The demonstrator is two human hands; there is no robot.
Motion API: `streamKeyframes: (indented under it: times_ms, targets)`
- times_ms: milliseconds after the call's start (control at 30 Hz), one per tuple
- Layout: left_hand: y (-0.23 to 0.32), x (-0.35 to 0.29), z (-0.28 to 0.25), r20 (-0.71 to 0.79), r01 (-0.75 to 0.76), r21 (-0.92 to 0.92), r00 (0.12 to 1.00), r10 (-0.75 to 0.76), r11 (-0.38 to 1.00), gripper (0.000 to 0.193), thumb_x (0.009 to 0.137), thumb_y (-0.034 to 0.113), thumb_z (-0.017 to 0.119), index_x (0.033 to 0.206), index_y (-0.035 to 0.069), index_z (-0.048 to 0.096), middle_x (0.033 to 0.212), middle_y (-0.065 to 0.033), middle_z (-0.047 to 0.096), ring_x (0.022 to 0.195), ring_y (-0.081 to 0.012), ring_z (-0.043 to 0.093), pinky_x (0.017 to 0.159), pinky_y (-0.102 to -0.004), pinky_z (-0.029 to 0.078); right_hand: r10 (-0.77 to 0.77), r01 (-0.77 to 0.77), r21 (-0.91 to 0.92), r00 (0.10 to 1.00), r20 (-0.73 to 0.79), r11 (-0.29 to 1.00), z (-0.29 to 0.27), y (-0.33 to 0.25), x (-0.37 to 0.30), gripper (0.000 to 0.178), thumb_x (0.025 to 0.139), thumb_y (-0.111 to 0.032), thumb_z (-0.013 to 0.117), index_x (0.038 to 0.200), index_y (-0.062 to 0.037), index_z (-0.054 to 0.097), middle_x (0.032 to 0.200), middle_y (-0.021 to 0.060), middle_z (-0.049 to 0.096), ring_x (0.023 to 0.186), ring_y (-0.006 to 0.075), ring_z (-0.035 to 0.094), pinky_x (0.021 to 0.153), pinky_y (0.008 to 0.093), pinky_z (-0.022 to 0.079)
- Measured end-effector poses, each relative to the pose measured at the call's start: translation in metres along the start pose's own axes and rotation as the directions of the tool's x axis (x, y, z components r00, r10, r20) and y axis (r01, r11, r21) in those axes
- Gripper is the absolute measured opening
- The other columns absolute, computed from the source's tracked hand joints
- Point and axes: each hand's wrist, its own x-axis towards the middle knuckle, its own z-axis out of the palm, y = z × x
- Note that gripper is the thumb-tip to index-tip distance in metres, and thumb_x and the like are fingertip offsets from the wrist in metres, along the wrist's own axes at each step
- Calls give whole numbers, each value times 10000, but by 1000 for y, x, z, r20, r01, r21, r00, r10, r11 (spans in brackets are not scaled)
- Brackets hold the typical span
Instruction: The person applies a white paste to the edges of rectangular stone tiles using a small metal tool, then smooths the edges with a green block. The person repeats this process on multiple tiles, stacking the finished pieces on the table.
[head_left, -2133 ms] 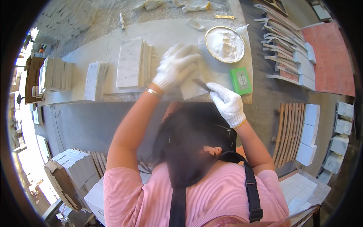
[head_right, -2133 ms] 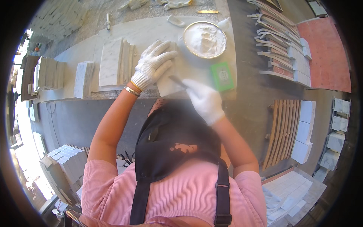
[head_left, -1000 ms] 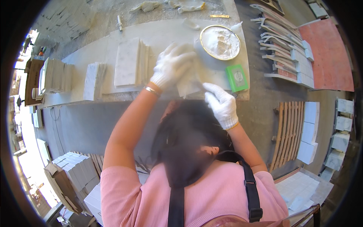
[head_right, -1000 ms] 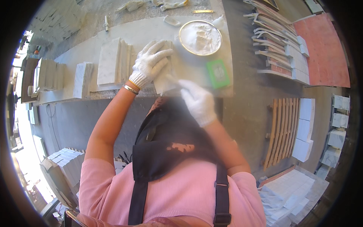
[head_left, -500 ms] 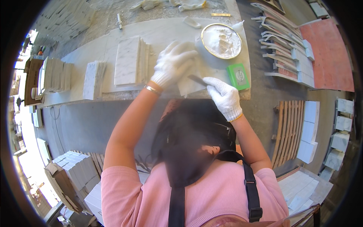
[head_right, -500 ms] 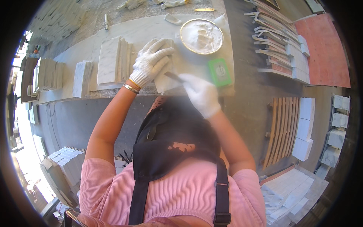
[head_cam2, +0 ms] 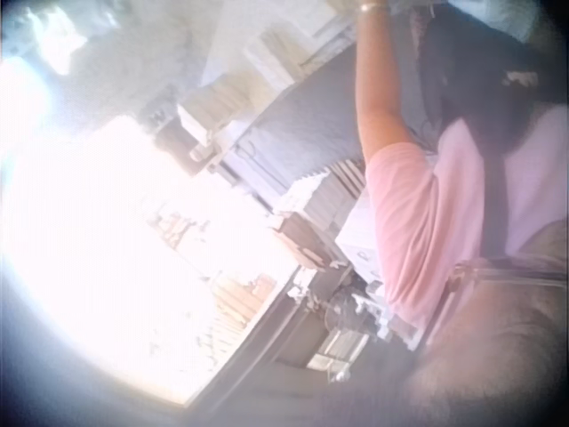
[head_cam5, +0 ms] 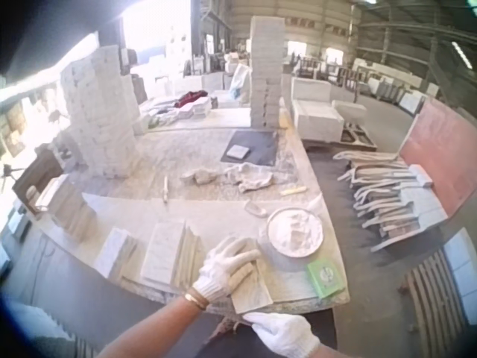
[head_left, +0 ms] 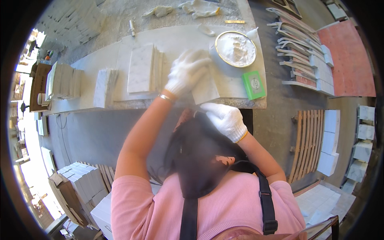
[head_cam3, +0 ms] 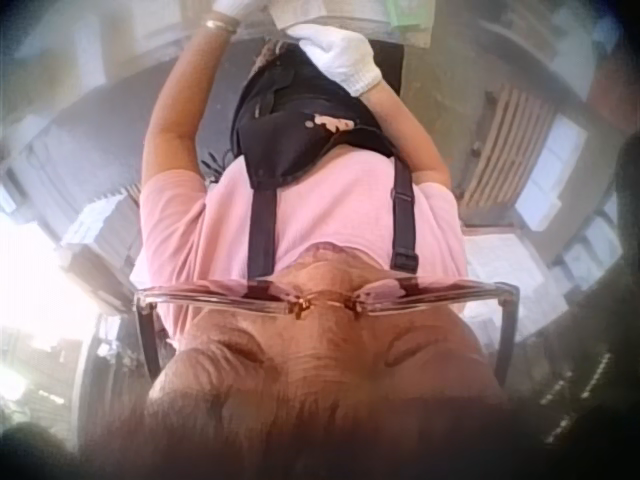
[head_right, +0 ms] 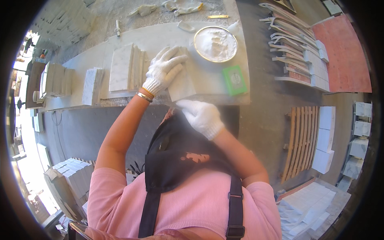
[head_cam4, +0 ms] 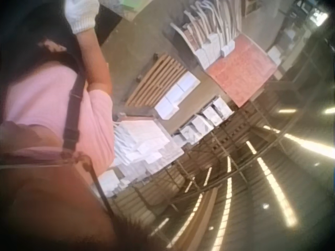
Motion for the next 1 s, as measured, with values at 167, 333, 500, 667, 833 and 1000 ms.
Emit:
streamKeyframes:
  times_ms: [167, 333, 500, 667, 833, 1000]
  targets:
    - [1, 2, -5, 18, -3, -30, 1000, 3, 1000, 371, 977, 321, 669, 1341, 275, 727, 1525, -184, 581, 1435, -464, 488, 1170, -552, 417, 361, -374, 489, 924, 125, 788, -17, 5, -34, 328, 988, -78, 694, 1313, -49, 732, 1078, 67, 782, 871, 144, 717, 810, 300, 579]
    - [11, 1, -17, 72, 16, 53, 997, -20, 998, 421, 970, 366, 683, 1378, 263, 707, 1566, -191, 540, 1464, -486, 446, 1187, -569, 392, 546, -426, 646, 837, 17, 633, -44, 24, -45, 452, 1024, -102, 650, 1469, -44, 600, 930, 51, 746, 716, 79, 650, 626, 215, 508]
    - [26, -7, -46, 278, -114, 161, 958, 65, 980, 690, 859, 523, 768, 1474, 246, 625, 1668, -169, 411, 1530, -505, 338, 1220, -619, 338, 573, -405, 684, 819, -24, 607, -42, 36, -45, 466, 1029, -127, 660, 1473, -14, 577, 973, 84, 753, 756, 108, 677, 641, 237, 531]
    - [36, 14, -70, 538, -321, 102, 814, 219, 942, 1004, 658, 587, 880, 1532, 217, 551, 1699, -127, 358, 1553, -489, 308, 1254, -613, 309, 594, -414, 701, 804, -17, 581, -33, 40, -37, 366, 1036, -138, 659, 1365, 9, 599, 975, 95, 754, 759, 123, 692, 639, 245, 540]
    - [34, 56, -64, 751, -534, 100, 594, 288, 839, 1004, 579, 455, 936, 1479, 192, 577, 1661, -83, 395, 1570, -407, 296, 1265, -590, 315, 631, -401, 765, 776, -10, 505, -31, 38, -35, 220, 1044, -136, 647, 1226, -15, 618, 977, 95, 756, 761, 139, 707, 631, 252, 543]
    - [34, 69, -56, 758, -544, 45, 565, 327, 838, 893, 580, 378, 940, 1399, 206, 628, 1590, -61, 478, 1526, -333, 368, 1269, -579, 310, 645, -425, 764, 764, 16, 485, -26, 37, -48, 234, 1033, -141, 653, 1230, -17, 623, 990, 98, 755, 760, 145, 701, 632, 266, 541]
